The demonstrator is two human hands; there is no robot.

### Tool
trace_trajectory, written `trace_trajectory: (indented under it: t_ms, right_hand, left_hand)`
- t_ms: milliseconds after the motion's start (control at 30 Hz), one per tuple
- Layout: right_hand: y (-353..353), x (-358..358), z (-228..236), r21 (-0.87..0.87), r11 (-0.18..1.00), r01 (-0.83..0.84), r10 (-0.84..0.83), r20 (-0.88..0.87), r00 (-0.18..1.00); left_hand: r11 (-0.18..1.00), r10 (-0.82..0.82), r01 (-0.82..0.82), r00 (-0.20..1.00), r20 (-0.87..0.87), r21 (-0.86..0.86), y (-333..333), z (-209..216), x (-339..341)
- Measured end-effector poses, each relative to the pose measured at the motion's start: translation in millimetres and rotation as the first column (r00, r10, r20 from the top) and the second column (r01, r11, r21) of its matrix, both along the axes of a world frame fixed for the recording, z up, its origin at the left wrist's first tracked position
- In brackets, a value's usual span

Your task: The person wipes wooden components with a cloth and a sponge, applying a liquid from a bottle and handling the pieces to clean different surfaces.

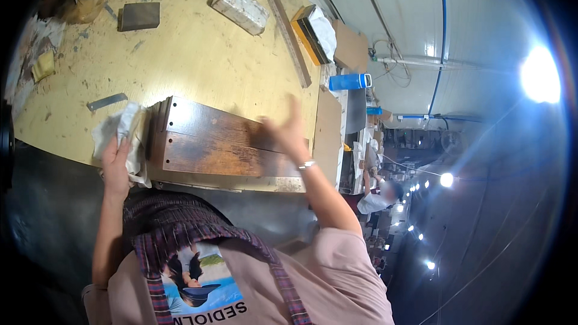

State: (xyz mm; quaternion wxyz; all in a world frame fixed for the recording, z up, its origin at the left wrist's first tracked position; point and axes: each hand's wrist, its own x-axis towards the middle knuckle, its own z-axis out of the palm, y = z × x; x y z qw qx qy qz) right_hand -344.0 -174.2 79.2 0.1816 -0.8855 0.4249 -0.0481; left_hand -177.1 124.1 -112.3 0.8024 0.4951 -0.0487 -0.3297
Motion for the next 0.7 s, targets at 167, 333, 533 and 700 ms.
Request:
trace_trajectory:
  t_ms: [167,333,533,700]
  right_hand:
    - [-80,-133,3,0.515,0.773,0.370,-0.417,-0.026,0.908]
    - [-108,-161,-19,0.591,0.721,0.361,-0.452,0.008,0.892]
    - [-132,-188,-29,0.732,0.538,0.418,-0.445,-0.174,0.878]
    - [-132,-192,-34,0.786,0.476,0.394,-0.460,-0.159,0.873]
  left_hand:
    - [0.997,-0.011,0.003,0.995,-0.100,-0.083,6,30,5]
    - [0.988,0.031,-0.078,0.948,-0.318,-0.133,4,28,25]
    - [0.976,0.162,-0.201,0.924,-0.345,-0.079,0,15,87]
    - [0.995,-0.096,0.091,0.989,-0.116,-0.042,-4,12,44]
